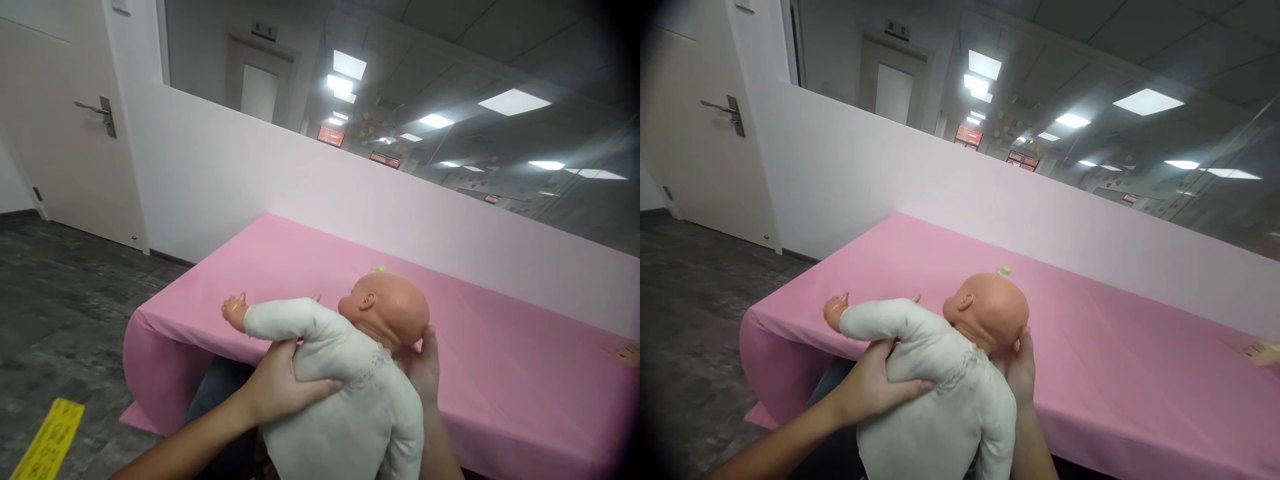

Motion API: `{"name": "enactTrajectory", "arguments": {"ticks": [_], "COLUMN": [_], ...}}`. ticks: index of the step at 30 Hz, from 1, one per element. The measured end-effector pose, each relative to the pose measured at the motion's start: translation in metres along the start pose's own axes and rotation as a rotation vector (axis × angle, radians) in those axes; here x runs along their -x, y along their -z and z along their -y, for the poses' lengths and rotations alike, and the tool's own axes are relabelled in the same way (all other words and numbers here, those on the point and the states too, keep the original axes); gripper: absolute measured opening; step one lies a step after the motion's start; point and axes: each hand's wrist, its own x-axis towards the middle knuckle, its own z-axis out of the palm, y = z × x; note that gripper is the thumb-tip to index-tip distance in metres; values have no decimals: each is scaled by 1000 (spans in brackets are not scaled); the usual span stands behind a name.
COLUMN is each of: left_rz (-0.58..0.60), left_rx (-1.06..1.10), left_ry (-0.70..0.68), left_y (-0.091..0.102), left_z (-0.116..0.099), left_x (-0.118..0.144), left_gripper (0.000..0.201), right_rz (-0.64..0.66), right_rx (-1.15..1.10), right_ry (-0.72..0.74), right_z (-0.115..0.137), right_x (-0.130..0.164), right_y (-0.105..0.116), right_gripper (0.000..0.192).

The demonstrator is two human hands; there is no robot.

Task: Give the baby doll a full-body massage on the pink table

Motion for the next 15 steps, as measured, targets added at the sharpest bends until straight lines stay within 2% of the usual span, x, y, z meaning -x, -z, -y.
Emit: {"name": "enactTrajectory", "arguments": {"ticks": [2,4,7,10,12,15], "left_rz": [-60,-102,-152,-162,-166,-171], "left_rx": [66,132,257,367,413,421], "left_ry": [27,40,47,117,161,156], "left_y": [1,2,3,3,2,1], "left_z": [-3,-3,1,10,15,15], "left_x": [-15,-28,-49,-73,-91,-119], "left_gripper": [105,104,95,88,86,86], "right_rz": [-120,-170,-124,-78,-51,-8], "right_rx": [-24,-53,-64,-53,-58,-108], "right_ry": [-69,-100,-126,-164,-179,-181], "right_z": [7,9,15,23,24,22], "right_x": [-19,-41,-74,-102,-119,-141], "right_y": [9,6,-6,-17,-24,-32], "right_gripper": [46,49,49,51,51,51]}}
